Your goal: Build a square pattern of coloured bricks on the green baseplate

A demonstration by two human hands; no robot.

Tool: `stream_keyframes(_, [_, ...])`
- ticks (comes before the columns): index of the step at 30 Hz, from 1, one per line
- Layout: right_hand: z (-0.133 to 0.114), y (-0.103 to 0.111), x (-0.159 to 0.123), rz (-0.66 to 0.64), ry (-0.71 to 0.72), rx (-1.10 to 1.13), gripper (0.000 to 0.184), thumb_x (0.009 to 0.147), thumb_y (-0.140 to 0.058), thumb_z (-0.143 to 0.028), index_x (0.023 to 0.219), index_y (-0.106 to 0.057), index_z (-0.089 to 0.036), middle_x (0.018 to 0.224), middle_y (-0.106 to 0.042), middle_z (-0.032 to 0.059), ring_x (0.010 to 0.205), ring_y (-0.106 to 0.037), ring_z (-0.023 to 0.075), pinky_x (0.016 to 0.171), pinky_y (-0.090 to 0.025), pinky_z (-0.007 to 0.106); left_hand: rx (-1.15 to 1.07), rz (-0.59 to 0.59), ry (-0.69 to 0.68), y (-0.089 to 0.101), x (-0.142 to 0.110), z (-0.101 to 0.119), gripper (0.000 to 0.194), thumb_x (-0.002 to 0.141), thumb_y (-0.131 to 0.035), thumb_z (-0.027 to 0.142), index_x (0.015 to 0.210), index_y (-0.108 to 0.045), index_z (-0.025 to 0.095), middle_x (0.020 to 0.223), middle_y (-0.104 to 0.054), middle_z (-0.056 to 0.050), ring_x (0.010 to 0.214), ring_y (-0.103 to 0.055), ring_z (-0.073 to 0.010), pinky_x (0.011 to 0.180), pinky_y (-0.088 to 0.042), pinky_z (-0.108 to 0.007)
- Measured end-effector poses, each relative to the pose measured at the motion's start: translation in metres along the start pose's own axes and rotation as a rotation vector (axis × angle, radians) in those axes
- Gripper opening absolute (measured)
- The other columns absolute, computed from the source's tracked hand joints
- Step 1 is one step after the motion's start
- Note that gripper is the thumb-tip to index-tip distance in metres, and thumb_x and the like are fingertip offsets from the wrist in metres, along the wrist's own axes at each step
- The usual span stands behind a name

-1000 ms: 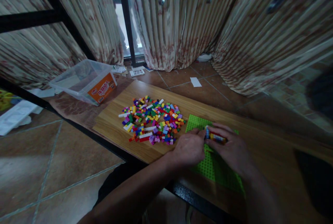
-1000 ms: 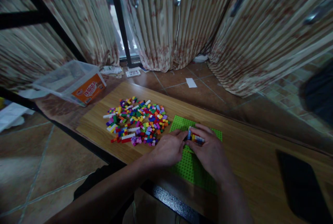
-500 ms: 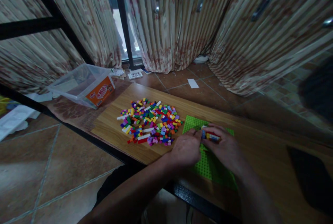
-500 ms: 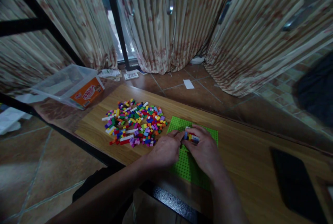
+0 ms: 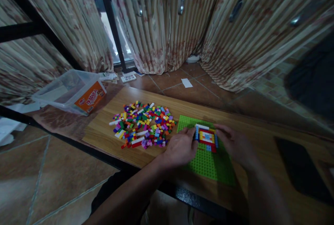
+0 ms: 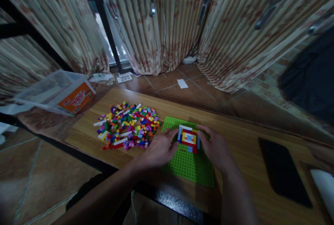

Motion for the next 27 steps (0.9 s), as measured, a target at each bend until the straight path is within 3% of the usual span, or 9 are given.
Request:
stream_keyframes(7, [-0.008,-0.006,-0.004,-0.082,0.002,-0.076,0.038,0.088,-0.047,-0.046,0.108,-0.07,-0.023,0.1,-0.074,0.0064,0.082,-0.068,0.0235,0.074,-0.051,0.038,-0.03,-0.035,-0.04,-0.002,0.002,0.001,0.052,0.089,-0.054,0.031,0.138,-0.043,0.015,0.129,-0.06,-0.011,0.114,-0.061,-0.0252,0.103,-0.048,-0.039])
stream_keyframes(12, [0.002,0.0,-0.004,-0.085,-0.008,-0.056,0.035,0.085,-0.051,-0.047,0.102,-0.07,-0.023,0.098,-0.075,0.0058,0.076,-0.067,0.023,0.072,-0.052,0.039,-0.072,-0.058,-0.087,-0.004,0.003,0.004,0.054,0.092,-0.053,0.03,0.142,-0.038,0.017,0.133,-0.058,-0.012,0.12,-0.058,-0.0247,0.106,-0.046,-0.039])
stream_keyframes(16, [0.01,0.002,-0.007,-0.116,-0.033,-0.027,0.034,0.085,-0.052,-0.046,0.102,-0.07,-0.023,0.096,-0.075,0.0057,0.081,-0.068,0.024,0.074,-0.052,0.039,-0.068,-0.008,-0.066,-0.002,0.005,0.001,0.053,0.092,-0.051,0.024,0.143,-0.038,0.019,0.134,-0.058,-0.011,0.122,-0.057,-0.0234,0.107,-0.045,-0.04])
stream_keyframes(22, [0.002,0.003,-0.013,-0.2,-0.061,-0.065,0.032,0.086,-0.049,-0.046,0.089,-0.072,-0.024,0.078,-0.074,0.0024,0.068,-0.066,0.0209,0.062,-0.048,0.034,-0.044,0.06,-0.06,0.0,0.008,-0.005,0.05,0.094,-0.042,0.018,0.143,-0.04,0.016,0.129,-0.061,-0.011,0.12,-0.059,-0.0204,0.107,-0.046,-0.036])
stream_keyframes(27, [0.0,0.006,-0.011,-0.188,-0.039,-0.055,0.032,0.086,-0.048,-0.045,0.082,-0.072,-0.024,0.074,-0.073,0.0018,0.066,-0.065,0.02,0.061,-0.047,0.033,-0.041,0.059,-0.075,0.0,0.008,-0.002,0.049,0.093,-0.039,0.015,0.141,-0.043,0.017,0.131,-0.061,-0.01,0.121,-0.058,-0.0194,0.108,-0.046,-0.036])
Point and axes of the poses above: each hand's wrist, its own x-axis towards the middle knuckle, its own y-axis out of the back of the hand, z = x × y, the point moved 9 cm from there along x, towards the middle knuckle
